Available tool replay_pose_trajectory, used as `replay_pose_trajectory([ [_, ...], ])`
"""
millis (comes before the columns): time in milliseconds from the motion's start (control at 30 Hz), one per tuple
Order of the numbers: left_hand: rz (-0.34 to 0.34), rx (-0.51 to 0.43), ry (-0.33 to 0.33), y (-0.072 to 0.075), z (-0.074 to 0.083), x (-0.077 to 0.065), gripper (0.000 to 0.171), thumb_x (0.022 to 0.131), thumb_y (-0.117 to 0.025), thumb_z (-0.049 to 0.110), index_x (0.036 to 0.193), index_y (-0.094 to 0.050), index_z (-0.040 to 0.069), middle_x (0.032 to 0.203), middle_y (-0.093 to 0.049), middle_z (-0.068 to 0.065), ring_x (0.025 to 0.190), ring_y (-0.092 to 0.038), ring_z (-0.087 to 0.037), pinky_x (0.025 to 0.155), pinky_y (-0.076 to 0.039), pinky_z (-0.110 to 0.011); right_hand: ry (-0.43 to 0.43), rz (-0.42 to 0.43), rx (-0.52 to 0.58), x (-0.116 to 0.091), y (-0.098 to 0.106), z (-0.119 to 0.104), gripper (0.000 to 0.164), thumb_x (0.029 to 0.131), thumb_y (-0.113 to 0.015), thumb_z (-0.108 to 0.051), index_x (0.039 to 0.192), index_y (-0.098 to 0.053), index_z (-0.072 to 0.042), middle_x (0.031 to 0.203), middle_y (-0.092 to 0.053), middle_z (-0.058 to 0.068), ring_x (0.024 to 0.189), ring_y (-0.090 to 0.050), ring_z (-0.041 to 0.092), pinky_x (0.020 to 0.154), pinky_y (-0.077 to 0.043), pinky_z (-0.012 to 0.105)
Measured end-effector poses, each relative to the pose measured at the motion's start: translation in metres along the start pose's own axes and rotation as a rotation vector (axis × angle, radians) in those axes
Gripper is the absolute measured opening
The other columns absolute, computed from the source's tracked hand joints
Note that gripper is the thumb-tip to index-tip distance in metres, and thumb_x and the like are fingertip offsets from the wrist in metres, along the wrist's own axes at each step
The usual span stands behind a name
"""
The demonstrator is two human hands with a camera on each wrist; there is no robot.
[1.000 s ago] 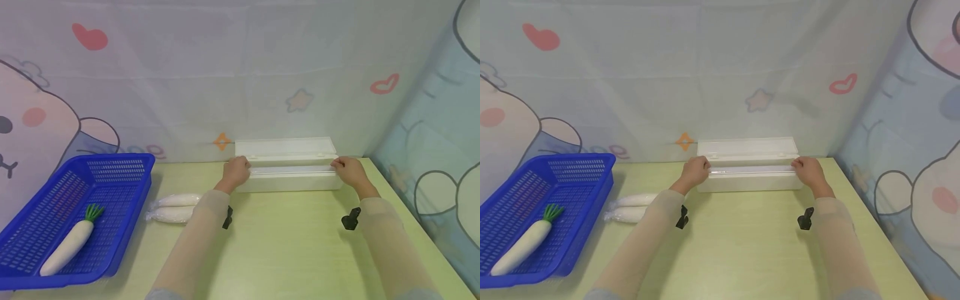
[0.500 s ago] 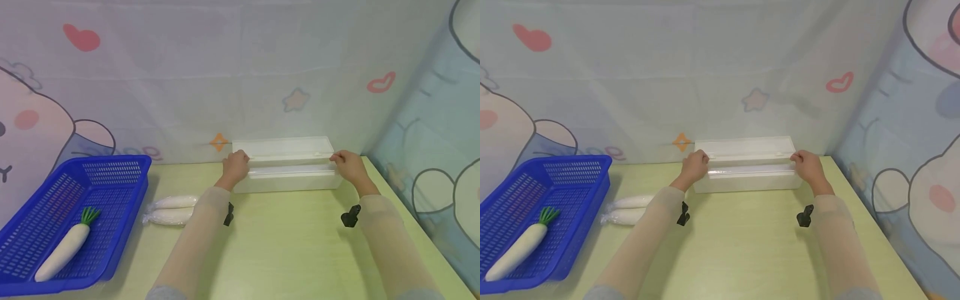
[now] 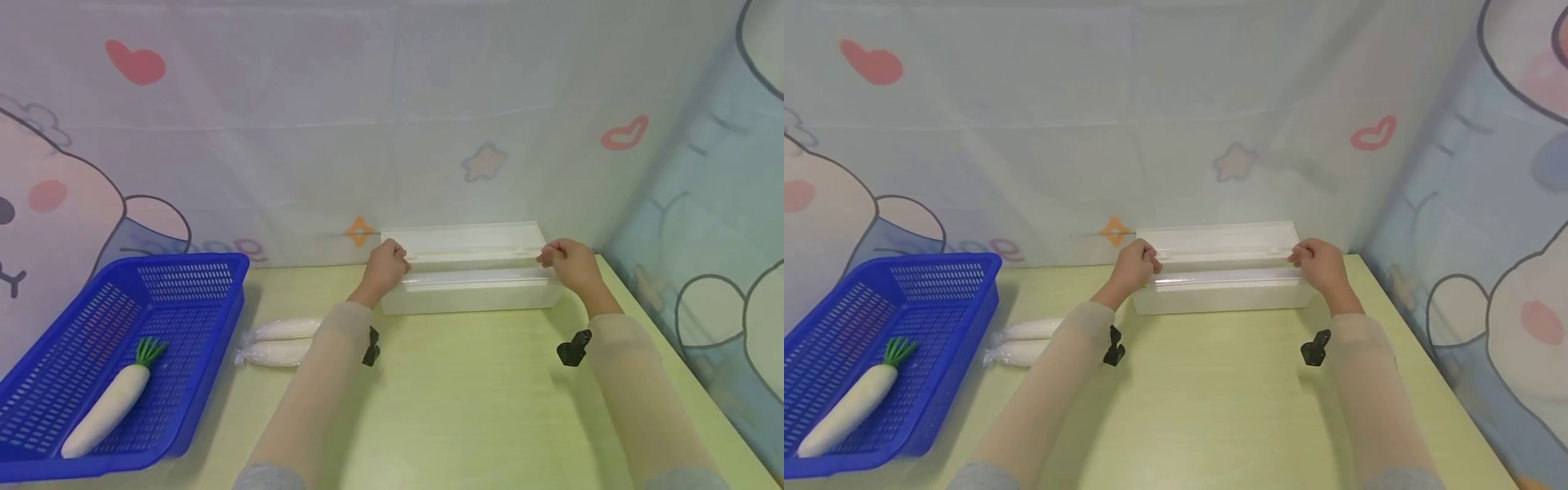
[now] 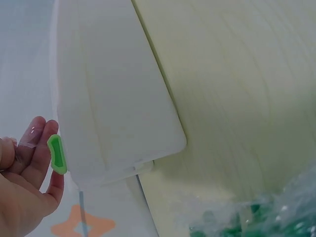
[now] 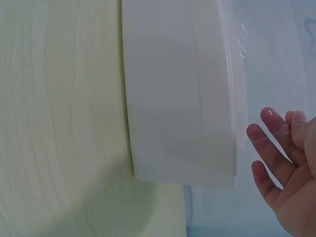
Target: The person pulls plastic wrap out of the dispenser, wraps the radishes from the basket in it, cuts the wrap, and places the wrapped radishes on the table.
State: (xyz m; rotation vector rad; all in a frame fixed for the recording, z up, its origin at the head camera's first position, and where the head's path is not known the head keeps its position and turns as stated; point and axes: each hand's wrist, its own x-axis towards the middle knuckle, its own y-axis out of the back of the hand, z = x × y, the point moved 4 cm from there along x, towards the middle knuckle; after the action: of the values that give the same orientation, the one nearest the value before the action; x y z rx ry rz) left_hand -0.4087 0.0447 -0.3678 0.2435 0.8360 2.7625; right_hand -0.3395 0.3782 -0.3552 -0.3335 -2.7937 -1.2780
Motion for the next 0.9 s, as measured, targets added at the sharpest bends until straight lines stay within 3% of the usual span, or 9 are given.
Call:
replay_pose_trajectory([
  [467,0.027,-0.035,-0.04,0.008,0.01,-0.001,0.023,0.104,-0.039,0.011,0.112,-0.052,-0.007,0.095,-0.066,-0.016,0.091,-0.065,-0.027,0.064,-0.044,-0.027,0.005,0.003,0.044,0.002,0.011,-0.004,0.041,0.106,-0.033,-0.027,0.121,-0.052,0.006,0.119,-0.061,0.028,0.116,-0.053,0.042,0.099,-0.038,0.058],
  [900,0.04,-0.035,-0.049,0.019,0.023,0.003,0.018,0.103,-0.04,0.009,0.108,-0.053,-0.002,0.094,-0.065,-0.015,0.089,-0.066,-0.026,0.064,-0.045,-0.026,0.001,0.037,0.066,0.005,0.025,-0.014,0.041,0.105,-0.035,-0.03,0.12,-0.054,0.004,0.121,-0.061,0.027,0.117,-0.054,0.041,0.098,-0.04,0.055],
])
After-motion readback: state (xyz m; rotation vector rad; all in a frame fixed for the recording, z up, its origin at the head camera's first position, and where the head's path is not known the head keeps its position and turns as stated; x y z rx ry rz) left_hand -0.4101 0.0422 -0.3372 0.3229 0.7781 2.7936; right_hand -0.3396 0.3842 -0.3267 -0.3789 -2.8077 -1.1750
